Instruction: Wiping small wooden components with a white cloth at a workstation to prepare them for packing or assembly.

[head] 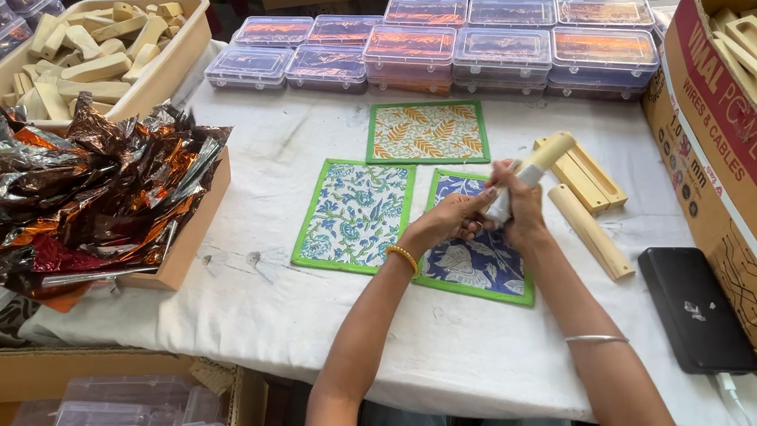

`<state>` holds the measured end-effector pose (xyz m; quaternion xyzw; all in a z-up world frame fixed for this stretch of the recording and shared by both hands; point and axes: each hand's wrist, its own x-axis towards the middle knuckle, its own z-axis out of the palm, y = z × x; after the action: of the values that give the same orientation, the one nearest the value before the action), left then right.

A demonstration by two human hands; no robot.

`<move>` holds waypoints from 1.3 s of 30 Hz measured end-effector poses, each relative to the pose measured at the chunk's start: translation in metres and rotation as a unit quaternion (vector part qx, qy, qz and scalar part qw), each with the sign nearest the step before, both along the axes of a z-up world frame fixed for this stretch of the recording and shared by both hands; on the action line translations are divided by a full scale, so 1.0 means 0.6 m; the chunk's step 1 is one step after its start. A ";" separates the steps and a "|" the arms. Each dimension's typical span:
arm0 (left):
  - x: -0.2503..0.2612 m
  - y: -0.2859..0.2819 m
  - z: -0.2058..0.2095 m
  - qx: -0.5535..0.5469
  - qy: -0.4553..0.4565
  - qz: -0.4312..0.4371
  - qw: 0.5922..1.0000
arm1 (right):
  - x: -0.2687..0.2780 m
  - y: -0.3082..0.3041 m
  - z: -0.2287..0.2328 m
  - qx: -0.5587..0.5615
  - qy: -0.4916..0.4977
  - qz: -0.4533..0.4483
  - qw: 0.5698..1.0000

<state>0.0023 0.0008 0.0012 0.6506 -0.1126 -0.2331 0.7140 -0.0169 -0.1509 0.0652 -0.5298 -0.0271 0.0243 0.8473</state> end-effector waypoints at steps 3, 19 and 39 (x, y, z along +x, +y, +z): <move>-0.018 -0.001 0.039 0.007 -0.014 0.009 1.000 | 0.080 -0.053 -0.064 0.127 -0.066 -0.039 0.989; -0.017 -0.015 -0.001 0.408 -0.591 0.152 0.679 | 0.044 -0.045 -0.038 0.119 0.036 -0.129 0.984; -0.043 -0.040 0.028 0.459 -0.753 0.149 0.447 | 0.111 -0.120 -0.084 0.212 0.032 -0.188 0.958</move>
<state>-0.0234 -0.0230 0.0183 0.8106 -0.3841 0.4411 -0.0298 0.0497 -0.2227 0.0146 -0.3321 0.0952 -0.1245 0.9301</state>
